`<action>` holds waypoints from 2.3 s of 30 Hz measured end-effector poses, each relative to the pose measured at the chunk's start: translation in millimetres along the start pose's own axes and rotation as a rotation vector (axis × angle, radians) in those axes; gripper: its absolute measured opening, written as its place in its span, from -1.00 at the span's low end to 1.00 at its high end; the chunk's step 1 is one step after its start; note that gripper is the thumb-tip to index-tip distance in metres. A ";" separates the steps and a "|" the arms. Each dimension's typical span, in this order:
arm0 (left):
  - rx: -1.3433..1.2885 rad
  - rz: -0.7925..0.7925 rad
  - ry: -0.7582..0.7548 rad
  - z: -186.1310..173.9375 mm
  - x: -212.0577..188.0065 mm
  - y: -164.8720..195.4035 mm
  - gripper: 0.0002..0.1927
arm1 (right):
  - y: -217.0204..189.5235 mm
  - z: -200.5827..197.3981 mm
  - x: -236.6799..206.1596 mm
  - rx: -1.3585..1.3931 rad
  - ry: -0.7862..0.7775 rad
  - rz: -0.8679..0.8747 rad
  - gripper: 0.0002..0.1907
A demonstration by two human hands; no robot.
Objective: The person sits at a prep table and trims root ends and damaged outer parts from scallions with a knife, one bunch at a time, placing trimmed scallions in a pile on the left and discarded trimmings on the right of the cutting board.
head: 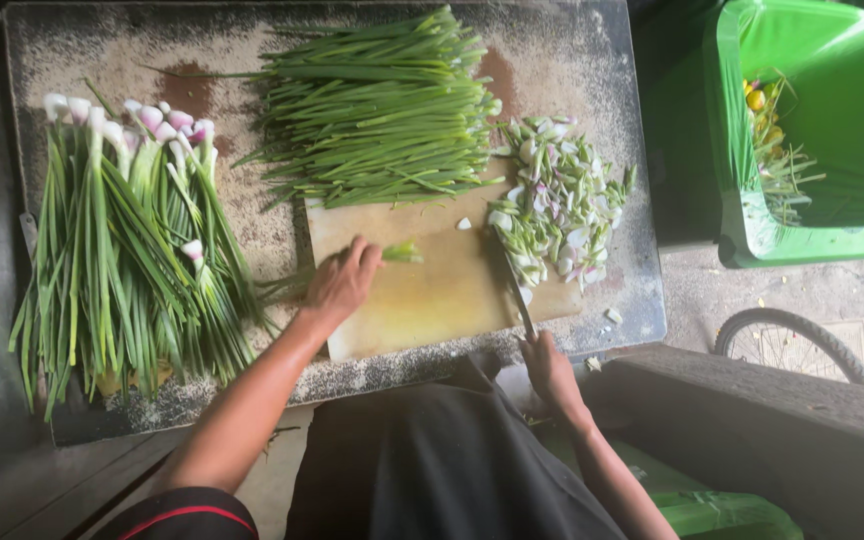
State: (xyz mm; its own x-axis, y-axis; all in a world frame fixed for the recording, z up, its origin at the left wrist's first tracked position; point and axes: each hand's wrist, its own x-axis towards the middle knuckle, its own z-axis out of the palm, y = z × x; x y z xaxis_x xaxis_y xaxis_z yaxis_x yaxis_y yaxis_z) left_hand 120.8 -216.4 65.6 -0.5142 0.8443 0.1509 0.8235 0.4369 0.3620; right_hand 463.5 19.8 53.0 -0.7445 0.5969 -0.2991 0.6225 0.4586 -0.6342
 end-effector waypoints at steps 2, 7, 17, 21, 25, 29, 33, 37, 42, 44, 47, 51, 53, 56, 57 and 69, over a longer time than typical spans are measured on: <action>-0.065 -0.008 0.046 -28.1 35.6 -14.5 -0.82 | 1.8 -3.4 -3.3 0.031 0.042 -0.052 -0.77; 0.032 0.180 0.326 -76.8 156.4 -43.5 -0.83 | -9.5 17.7 -9.1 0.116 -0.058 0.114 -0.78; 0.113 0.016 0.123 -40.3 314.9 -63.4 -0.44 | -33.3 52.7 12.3 -0.037 0.007 0.177 -0.66; -0.031 0.058 0.412 -28.2 297.0 -78.0 -0.25 | -45.0 61.3 30.4 -0.038 0.008 0.211 -0.66; -0.130 0.034 0.610 -30.8 213.9 -105.5 -0.33 | -47.0 70.4 34.1 0.098 -0.144 0.203 -0.68; -0.038 -0.423 0.558 -48.0 92.6 -161.1 -0.64 | -42.8 74.1 35.4 0.028 -0.213 0.192 -0.64; -0.302 -1.235 0.369 -76.5 17.0 -218.2 -0.59 | -44.1 74.4 41.5 -0.055 -0.154 0.010 -0.62; 0.152 -0.907 0.411 -94.5 11.8 -222.8 -0.73 | -55.3 63.4 36.5 -0.022 -0.184 0.000 -0.69; -0.253 -0.534 0.456 -69.7 31.7 -143.0 -0.87 | -65.2 30.2 15.3 0.036 -0.186 0.024 -0.73; -0.751 -0.295 0.207 -38.7 39.7 -84.0 -0.70 | -61.8 19.3 4.5 0.062 -0.195 0.087 -0.73; -0.566 -0.003 -0.194 9.2 36.9 3.0 -0.69 | -50.2 8.1 -5.0 -0.014 -0.155 -0.050 -0.74; -0.153 0.136 -0.160 43.0 31.5 63.0 -0.76 | -32.5 -1.5 -8.5 -0.055 -0.168 -0.139 -0.74; -0.111 0.118 -0.003 50.9 26.3 77.7 -0.73 | -25.7 -8.7 -9.3 -0.081 -0.181 -0.220 -0.73; -0.131 0.057 0.128 60.9 17.3 91.3 -0.71 | -21.7 -21.8 -7.1 -0.099 -0.241 -0.210 -0.73; -0.158 0.038 0.076 64.5 13.8 94.0 -0.73 | -22.7 -24.7 -5.4 -0.105 -0.243 -0.193 -0.74; -0.161 0.041 0.194 88.4 1.1 92.3 -0.74 | -13.3 -52.0 -30.2 -0.162 -0.315 -0.153 -0.76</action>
State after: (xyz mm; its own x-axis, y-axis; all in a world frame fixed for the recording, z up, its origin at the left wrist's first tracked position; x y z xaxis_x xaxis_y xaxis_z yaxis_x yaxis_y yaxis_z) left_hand 217.4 -147.7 17.9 -0.5303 0.7780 0.3369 0.8038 0.3351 0.4915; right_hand 490.3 29.9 107.5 -0.8535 0.2934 -0.4306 0.5100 0.6400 -0.5748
